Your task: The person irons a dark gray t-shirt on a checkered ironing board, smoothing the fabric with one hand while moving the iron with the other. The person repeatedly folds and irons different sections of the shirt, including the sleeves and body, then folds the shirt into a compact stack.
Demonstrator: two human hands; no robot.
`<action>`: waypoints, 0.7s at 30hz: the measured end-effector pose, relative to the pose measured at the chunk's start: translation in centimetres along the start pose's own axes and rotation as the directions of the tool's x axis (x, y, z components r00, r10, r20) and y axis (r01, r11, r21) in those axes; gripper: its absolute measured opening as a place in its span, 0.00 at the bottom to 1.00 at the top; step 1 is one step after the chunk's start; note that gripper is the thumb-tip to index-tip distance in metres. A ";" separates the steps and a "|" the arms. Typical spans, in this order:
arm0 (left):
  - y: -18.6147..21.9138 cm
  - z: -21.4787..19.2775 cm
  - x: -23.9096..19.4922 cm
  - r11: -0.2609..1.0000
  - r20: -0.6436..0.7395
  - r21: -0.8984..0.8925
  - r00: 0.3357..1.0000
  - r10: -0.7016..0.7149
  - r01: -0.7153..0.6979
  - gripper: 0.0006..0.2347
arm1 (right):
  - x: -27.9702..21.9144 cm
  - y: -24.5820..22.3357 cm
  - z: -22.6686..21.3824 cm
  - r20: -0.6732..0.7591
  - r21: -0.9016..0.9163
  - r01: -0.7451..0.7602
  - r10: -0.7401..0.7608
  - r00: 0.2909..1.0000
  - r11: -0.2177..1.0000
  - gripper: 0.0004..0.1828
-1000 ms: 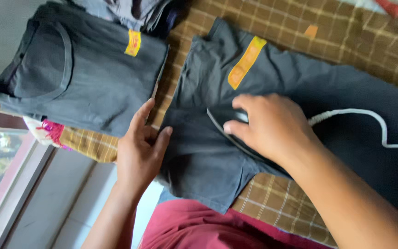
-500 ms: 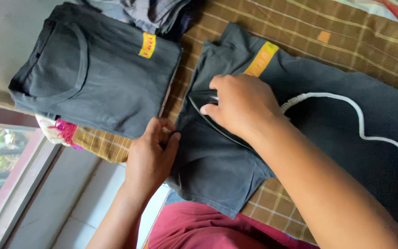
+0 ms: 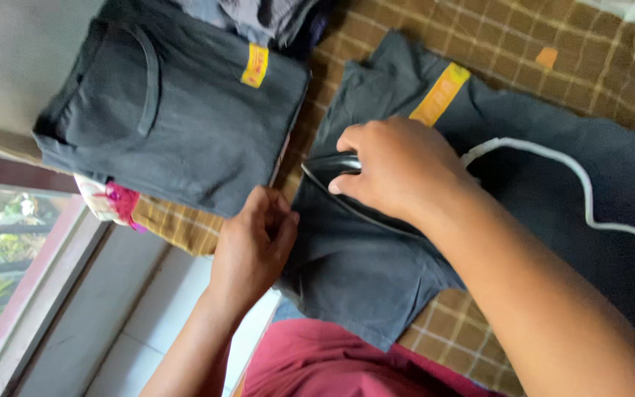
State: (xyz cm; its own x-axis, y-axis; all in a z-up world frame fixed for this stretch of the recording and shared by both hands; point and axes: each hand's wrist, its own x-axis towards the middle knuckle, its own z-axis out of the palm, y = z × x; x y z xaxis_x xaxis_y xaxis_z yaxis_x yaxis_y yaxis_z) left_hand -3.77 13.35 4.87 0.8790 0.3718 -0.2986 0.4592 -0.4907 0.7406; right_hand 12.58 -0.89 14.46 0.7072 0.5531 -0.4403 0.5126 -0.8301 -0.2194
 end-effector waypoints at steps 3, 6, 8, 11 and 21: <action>0.4 -0.1 0.1 0.999 0.003 -0.020 0.999 -0.037 0.037 0.07 | 1.0 -1.6 -0.3 0.006 -0.002 0.032 -0.032 0.999 0.999 0.23; 1.3 -0.2 -0.1 0.995 -0.036 0.095 0.999 -0.002 0.005 0.07 | 1.8 -2.9 0.3 -0.080 0.094 0.038 -0.031 0.996 0.995 0.22; 1.2 0.4 -0.5 0.979 -0.143 0.199 0.987 0.073 -0.044 0.08 | 1.8 -2.6 1.1 -0.099 0.077 0.060 -0.053 0.994 0.995 0.22; 2.9 2.0 -0.6 0.953 -0.285 0.237 0.924 0.255 -0.190 0.09 | 0.8 -1.3 0.8 -0.035 0.044 0.000 0.002 0.999 0.999 0.21; 4.6 8.7 1.9 0.727 -0.004 0.477 0.827 0.563 -0.493 0.45 | -2.7 3.5 1.8 -0.148 -0.030 -0.260 0.253 0.956 0.965 0.26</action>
State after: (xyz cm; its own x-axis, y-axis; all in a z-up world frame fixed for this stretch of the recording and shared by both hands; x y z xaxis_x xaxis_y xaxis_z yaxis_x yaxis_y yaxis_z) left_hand 1.13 4.96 2.42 0.9844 0.0343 0.1724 -0.0379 -0.9164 0.3985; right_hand 11.59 -5.43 13.37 0.8777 0.3295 -0.3479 0.3256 -0.9428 -0.0716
